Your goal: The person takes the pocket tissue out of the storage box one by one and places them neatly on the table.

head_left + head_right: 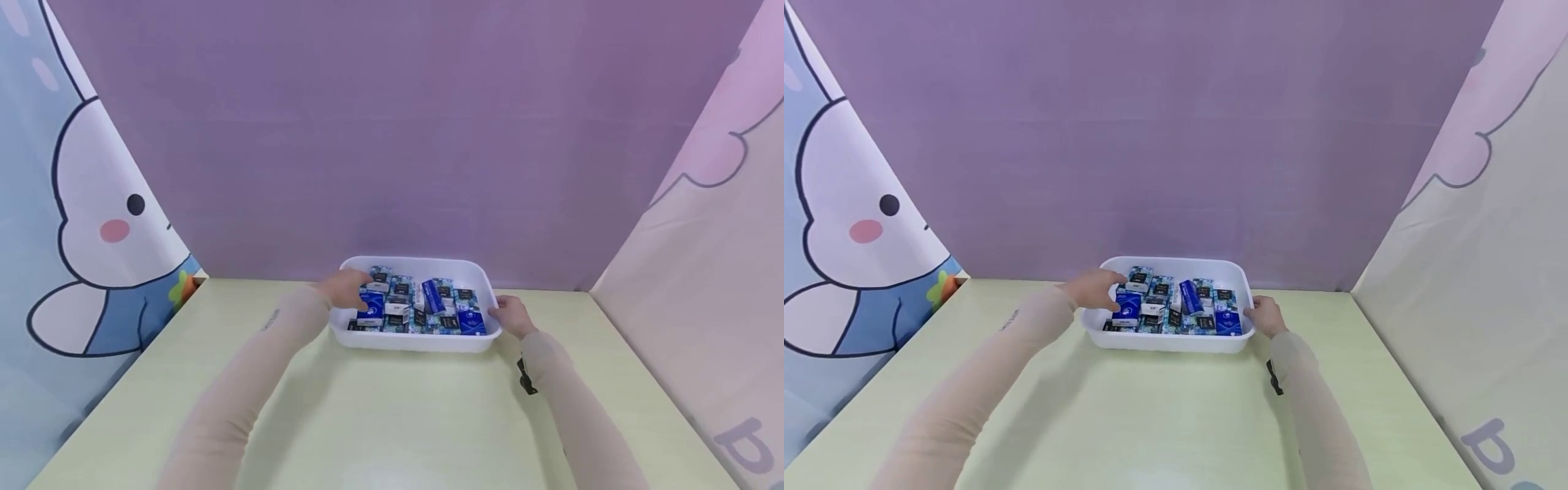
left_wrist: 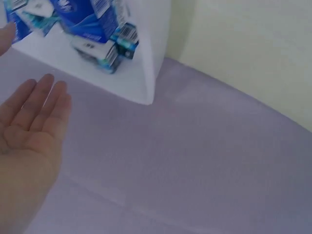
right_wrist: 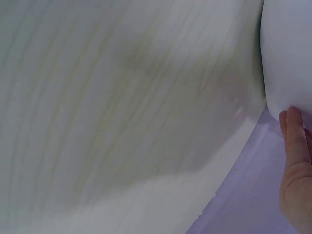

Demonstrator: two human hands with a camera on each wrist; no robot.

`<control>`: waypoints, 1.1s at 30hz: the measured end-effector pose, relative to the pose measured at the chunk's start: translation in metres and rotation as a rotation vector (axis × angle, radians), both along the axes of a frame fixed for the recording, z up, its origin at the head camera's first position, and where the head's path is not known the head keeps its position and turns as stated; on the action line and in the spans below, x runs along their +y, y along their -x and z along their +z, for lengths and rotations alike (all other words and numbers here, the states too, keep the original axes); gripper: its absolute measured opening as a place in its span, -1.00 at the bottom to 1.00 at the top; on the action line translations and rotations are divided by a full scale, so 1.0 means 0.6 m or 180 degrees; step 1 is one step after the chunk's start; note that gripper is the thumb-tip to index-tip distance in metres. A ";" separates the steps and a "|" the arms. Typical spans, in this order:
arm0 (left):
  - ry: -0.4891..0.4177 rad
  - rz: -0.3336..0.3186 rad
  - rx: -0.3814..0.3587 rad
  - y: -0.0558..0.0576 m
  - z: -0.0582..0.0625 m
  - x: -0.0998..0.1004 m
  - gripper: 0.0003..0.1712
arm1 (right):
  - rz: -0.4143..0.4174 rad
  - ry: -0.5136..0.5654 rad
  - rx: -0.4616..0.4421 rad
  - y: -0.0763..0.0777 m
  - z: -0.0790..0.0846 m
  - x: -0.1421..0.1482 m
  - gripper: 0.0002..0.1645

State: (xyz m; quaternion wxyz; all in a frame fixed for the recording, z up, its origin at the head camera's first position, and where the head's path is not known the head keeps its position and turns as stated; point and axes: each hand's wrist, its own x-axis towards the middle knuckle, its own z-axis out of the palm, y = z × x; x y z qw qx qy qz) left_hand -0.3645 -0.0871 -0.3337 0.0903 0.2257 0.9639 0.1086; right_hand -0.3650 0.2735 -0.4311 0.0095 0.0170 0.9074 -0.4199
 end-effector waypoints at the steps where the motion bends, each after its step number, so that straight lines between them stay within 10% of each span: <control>1: 0.0064 0.0010 0.0003 0.005 -0.008 0.004 -0.24 | -0.0010 0.0020 0.0012 -0.002 -0.001 0.000 -0.48; 17: 0.0133 0.0277 -0.0135 0.056 -0.102 0.022 0.07 | -0.0085 0.0129 0.0048 -0.002 -0.004 -0.002 -0.47; 33: 0.0031 0.0368 -0.0165 0.053 -0.107 0.029 0.00 | -0.0184 0.0225 0.0017 -0.003 -0.004 -0.004 -0.50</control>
